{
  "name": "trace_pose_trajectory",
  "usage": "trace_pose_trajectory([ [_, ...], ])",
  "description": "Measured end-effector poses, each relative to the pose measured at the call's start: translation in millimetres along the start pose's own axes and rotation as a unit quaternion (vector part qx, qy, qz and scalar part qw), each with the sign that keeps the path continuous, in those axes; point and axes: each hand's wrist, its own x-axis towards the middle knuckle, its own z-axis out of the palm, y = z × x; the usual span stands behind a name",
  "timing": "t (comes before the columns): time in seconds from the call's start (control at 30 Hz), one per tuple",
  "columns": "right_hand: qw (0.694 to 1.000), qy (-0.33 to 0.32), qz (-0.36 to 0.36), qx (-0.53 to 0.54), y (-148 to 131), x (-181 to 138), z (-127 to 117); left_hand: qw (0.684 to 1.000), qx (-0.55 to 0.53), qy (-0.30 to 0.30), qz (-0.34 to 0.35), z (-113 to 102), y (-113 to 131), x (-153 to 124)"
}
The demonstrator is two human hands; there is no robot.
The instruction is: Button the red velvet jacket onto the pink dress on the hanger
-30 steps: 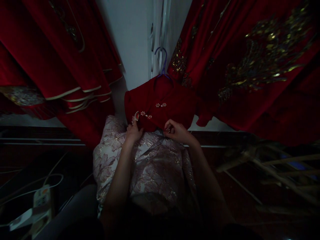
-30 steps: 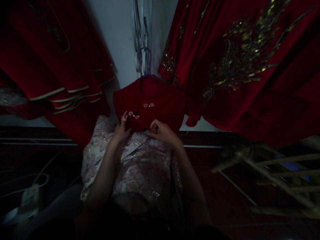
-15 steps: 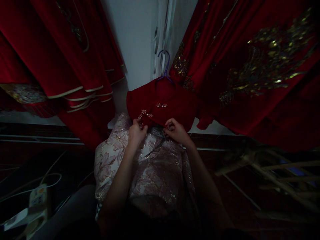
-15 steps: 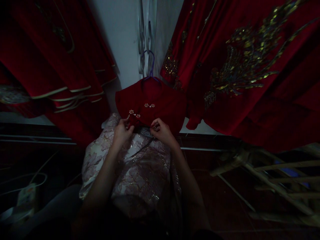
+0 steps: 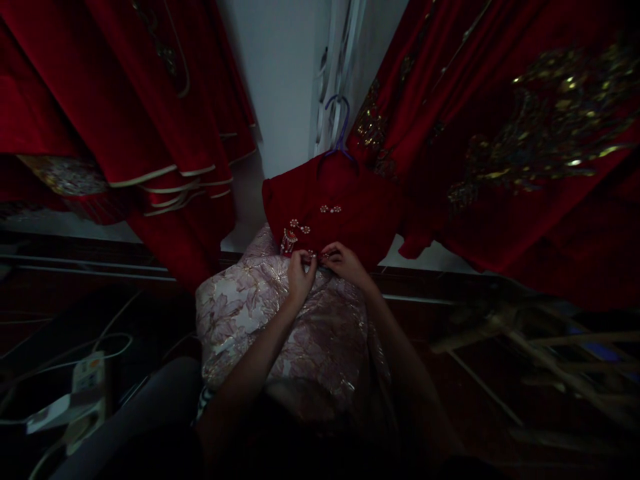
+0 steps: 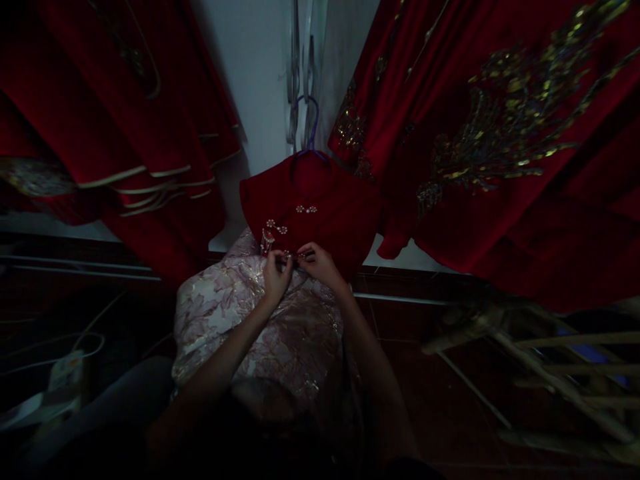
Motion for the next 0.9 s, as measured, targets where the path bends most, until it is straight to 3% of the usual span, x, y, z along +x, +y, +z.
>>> trace_pose_trajectory([
  [0.13,0.999,-0.03,0.021,0.04,-3.3,-1.2,-0.2,0.999,0.028,0.033,0.024,-4.2,3.4,3.3],
  [0.27,0.998,-0.016,0.033,0.055,-8.8,-2.2,0.9,0.999,0.026,0.031,0.021,-3.4,2.8,2.9],
  [0.6,0.999,0.012,-0.035,0.017,-7.6,-0.8,4.5,0.993,-0.021,0.055,0.1,2.0,-8.2,2.9],
  [0.9,0.992,0.05,-0.086,-0.077,-14.4,-4.1,12.0,0.994,-0.032,0.052,0.091,3.0,-8.9,3.0],
])
